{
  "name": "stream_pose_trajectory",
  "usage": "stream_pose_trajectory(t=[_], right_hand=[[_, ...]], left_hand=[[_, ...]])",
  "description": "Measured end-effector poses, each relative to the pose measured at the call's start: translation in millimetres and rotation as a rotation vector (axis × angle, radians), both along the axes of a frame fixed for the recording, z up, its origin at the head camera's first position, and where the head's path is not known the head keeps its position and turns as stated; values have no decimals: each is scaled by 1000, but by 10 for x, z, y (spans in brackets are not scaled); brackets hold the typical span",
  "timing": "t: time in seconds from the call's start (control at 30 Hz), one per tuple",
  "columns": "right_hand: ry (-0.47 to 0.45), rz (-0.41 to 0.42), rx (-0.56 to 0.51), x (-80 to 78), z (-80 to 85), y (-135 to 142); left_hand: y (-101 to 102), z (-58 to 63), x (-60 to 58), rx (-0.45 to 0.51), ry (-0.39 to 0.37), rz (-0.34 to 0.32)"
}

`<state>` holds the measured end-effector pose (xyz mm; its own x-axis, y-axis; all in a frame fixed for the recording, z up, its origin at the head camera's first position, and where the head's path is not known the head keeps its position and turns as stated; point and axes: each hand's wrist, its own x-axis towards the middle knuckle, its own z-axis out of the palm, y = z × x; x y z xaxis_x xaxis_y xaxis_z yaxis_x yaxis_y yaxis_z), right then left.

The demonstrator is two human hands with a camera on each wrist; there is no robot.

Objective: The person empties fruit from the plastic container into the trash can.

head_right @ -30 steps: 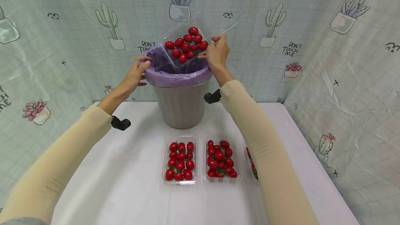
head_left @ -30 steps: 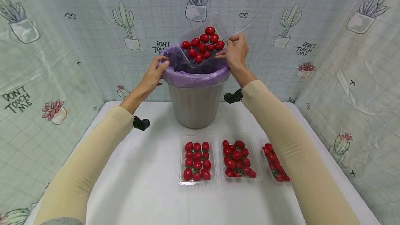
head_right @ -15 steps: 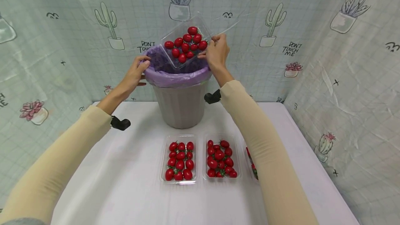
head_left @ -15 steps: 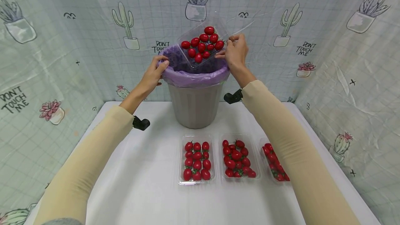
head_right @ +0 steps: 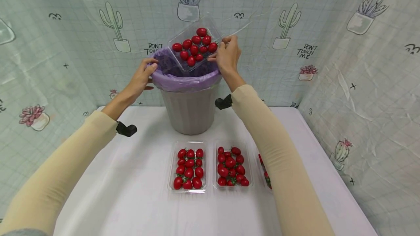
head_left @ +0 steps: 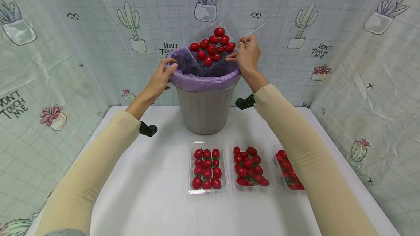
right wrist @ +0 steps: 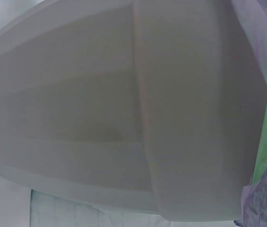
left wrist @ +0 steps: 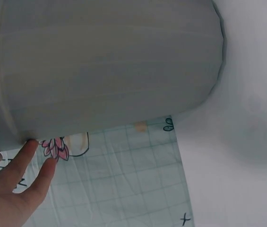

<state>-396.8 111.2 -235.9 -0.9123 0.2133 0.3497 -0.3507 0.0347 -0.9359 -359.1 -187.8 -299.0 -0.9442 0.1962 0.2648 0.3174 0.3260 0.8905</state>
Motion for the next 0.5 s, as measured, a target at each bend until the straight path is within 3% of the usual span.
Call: stream_pose_trajectory(t=[0.5], right_hand=[[-37, 6, -4, 7, 24, 27]], left_hand=[[14, 12, 34, 1, -2, 0]])
